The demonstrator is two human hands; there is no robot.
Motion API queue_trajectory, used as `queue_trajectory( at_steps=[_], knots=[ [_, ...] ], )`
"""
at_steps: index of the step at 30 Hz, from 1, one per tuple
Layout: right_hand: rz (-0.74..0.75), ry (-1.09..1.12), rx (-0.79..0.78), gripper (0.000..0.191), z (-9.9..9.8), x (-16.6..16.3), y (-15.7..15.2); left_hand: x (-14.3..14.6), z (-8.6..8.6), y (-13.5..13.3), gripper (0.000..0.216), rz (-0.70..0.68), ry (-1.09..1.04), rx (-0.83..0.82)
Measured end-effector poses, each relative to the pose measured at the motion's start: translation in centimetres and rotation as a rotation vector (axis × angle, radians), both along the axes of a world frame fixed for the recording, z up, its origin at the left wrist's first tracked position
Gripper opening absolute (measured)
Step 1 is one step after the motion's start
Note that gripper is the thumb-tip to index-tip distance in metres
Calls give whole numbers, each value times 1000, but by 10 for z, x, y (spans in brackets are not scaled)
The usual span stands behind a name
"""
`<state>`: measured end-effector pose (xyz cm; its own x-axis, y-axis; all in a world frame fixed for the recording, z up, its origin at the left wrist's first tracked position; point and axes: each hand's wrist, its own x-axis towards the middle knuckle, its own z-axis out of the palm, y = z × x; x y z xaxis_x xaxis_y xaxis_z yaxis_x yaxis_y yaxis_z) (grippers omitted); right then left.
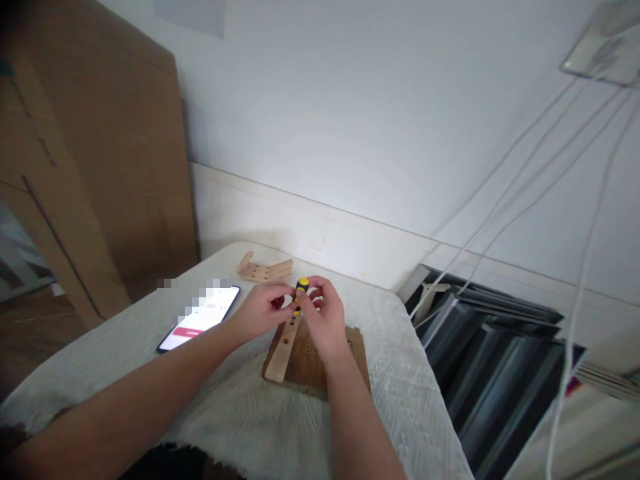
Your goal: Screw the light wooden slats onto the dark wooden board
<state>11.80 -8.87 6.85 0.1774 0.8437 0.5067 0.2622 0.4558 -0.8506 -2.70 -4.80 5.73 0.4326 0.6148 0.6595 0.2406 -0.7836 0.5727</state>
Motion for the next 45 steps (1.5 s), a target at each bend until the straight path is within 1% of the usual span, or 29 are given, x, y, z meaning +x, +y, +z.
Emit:
queue_trajectory(
  at_steps=[2,4,6,11,18,22,25,29,31,37,41,45],
  knots=[
    [-10,-7,-11,26,-1,0,1,0,-1,1,10,20,-11,3],
    [-52,-2,-11,28,-2,2,2,-1,-1,1,12,41,-22,9],
    [-75,11,-3,29,-3,3,4,-1,-2,2,13,38,-22,13],
    [-9,32,-4,26,-4,3,4,-1,-1,1,7,49,6,20],
    [-12,-19,-10,24,-3,2,4,-2,0,0,9,81,32,31],
    [15,-20,-17,25,-3,2,3,-2,1,-2,8,61,51,40],
    [7,-32,-42,26,-2,2,3,-2,1,-3,12,66,54,32],
    [1,-25,-23,23,-1,2,2,-1,0,-2,15,108,11,45],
    [12,-17,-28,23,0,1,1,-1,-1,-1,15,108,0,59],
    [30,-14,-13,25,2,-2,-1,-2,0,-1,10,33,56,77],
    [-24,-14,-26,28,1,0,1,-2,0,-3,9,85,31,76],
    [-3,-3,-8,30,-1,0,1,-1,1,-3,9,85,23,69]
  ],
)
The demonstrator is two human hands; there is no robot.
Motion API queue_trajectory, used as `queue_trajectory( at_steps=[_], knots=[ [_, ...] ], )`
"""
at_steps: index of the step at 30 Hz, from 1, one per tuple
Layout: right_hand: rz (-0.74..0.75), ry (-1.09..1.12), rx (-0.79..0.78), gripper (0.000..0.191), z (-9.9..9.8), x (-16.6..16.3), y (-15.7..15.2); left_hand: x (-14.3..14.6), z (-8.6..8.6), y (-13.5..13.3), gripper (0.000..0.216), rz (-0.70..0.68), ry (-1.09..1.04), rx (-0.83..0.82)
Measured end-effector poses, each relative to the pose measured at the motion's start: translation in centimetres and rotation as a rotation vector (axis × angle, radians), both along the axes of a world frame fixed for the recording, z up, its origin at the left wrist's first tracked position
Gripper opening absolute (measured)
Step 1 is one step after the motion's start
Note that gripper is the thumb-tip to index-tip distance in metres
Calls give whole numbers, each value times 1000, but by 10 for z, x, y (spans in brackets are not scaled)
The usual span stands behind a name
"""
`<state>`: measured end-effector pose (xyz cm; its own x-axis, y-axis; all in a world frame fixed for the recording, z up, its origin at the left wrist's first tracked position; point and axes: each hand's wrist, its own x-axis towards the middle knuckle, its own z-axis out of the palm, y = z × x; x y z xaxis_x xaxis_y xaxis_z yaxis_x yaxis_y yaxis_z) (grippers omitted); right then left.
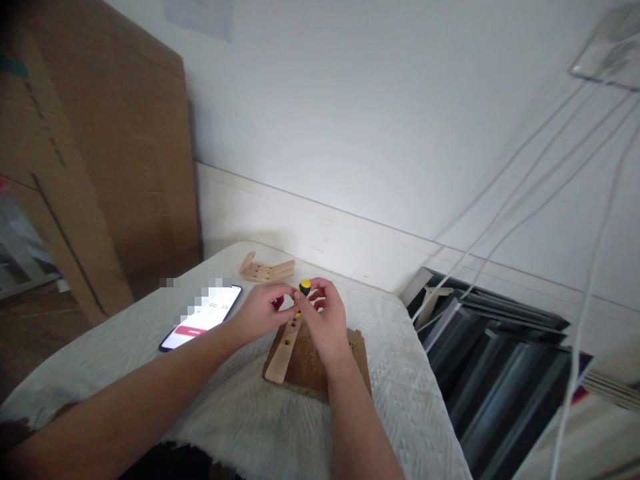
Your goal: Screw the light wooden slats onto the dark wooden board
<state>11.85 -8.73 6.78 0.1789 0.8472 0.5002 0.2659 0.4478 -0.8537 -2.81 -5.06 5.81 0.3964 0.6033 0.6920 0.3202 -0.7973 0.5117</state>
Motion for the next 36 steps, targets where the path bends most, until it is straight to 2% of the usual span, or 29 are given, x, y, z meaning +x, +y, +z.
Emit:
queue_trajectory(
  at_steps=[3,9,14,23,28,36],
  knots=[
    [9,-10,-6,30,0,-1,-1,0,0,1,10,-29,-1,3],
    [-30,-12,-5,29,-2,-1,1,0,-1,1,14,7,8,-30],
    [-6,17,24,25,-1,0,0,1,0,1,13,-35,19,-25],
    [-27,8,-23,26,-2,-1,1,-1,-2,3,12,-51,18,-32],
    [16,-6,-33,31,-2,-2,-1,-1,0,2,13,-142,35,-17],
    [-38,-21,-53,32,-2,-1,2,-1,5,-3,11,-95,-51,-101]
  ],
)
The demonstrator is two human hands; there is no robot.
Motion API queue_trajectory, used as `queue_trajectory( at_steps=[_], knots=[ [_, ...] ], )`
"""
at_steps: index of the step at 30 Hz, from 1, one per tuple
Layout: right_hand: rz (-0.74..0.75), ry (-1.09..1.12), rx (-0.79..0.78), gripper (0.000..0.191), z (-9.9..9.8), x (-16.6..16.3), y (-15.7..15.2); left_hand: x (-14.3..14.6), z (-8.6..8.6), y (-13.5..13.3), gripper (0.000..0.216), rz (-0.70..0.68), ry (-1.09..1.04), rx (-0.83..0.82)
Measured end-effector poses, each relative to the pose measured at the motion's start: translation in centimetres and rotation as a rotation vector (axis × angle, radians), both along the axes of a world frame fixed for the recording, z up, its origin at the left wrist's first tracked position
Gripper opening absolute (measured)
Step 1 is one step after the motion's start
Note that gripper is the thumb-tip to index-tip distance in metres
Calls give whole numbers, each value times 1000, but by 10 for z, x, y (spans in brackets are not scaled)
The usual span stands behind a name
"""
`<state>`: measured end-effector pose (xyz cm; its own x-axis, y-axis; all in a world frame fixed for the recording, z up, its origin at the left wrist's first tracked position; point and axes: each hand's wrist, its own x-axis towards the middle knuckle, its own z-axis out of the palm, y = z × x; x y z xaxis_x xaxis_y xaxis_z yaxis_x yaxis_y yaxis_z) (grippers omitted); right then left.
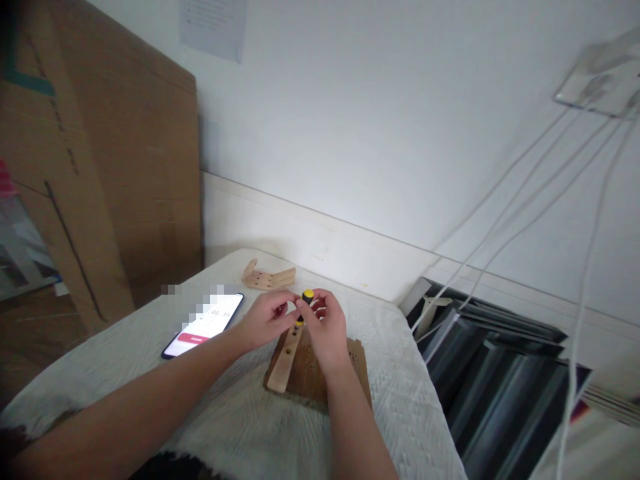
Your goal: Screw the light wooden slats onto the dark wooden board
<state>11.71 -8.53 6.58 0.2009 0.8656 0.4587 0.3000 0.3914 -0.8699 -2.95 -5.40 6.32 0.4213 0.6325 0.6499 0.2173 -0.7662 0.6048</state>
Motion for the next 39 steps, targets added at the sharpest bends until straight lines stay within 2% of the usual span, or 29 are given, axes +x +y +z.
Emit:
queue_trajectory(
  at_steps=[5,16,26,39],
  knots=[
    [-22,-26,4,33,1,-1,-2,-1,1,1,17,-3,-94,-98],
    [-4,10,8,32,2,0,-2,3,-5,6,12,22,-28,-22],
    [-107,30,78,34,0,2,-1,3,-5,5,12,28,6,18],
    [-93,73,95,34,0,1,-2,3,-4,1,12,50,-46,1]
  ],
)
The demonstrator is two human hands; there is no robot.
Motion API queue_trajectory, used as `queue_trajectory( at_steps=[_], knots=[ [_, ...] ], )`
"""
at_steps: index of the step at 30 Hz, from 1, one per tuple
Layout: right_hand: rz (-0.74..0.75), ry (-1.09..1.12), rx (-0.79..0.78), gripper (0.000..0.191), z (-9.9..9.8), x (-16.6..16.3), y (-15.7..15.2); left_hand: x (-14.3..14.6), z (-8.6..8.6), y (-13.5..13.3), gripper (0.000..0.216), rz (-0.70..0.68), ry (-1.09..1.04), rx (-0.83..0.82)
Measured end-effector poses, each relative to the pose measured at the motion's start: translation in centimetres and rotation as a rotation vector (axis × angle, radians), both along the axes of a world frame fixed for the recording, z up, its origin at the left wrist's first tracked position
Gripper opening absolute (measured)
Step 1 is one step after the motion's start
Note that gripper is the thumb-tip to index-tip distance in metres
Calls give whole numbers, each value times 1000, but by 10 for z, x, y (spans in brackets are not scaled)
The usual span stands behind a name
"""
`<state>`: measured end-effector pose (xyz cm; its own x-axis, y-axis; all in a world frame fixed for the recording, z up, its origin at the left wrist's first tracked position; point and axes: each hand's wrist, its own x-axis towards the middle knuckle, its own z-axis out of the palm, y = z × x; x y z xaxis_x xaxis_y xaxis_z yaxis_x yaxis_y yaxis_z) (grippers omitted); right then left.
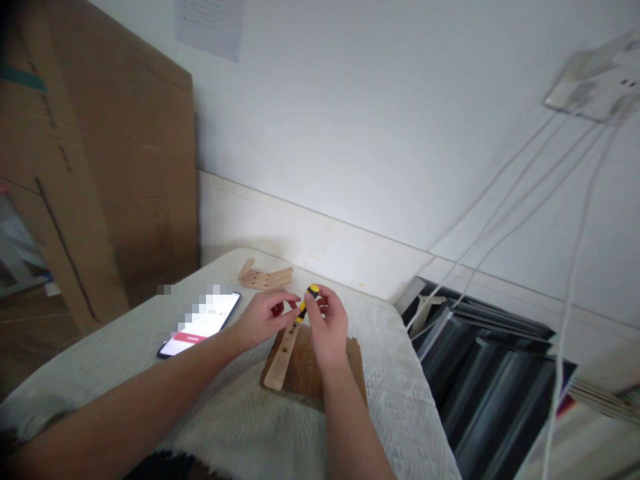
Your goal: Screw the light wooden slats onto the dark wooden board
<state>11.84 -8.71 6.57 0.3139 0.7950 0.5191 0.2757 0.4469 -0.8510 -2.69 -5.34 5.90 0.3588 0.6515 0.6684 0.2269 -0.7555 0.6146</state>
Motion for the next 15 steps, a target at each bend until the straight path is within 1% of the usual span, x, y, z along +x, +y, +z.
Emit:
queue_trajectory(
  at_steps=[5,7,9,12,13,15],
  knots=[
    [-29,9,7,32,4,0,-2,-7,4,4,15,165,-230,-69],
    [-42,19,4,33,6,0,-3,-11,7,9,18,205,-337,-144],
    [-20,38,7,32,7,-1,-4,-13,11,13,19,185,-444,-286],
    [50,78,24,29,8,-1,-4,-14,18,12,20,95,-584,-502],
    [66,88,25,28,7,0,-3,-13,20,11,21,72,-612,-538],
    [77,114,31,27,7,1,-2,-13,23,8,20,51,-616,-557]
  ],
)
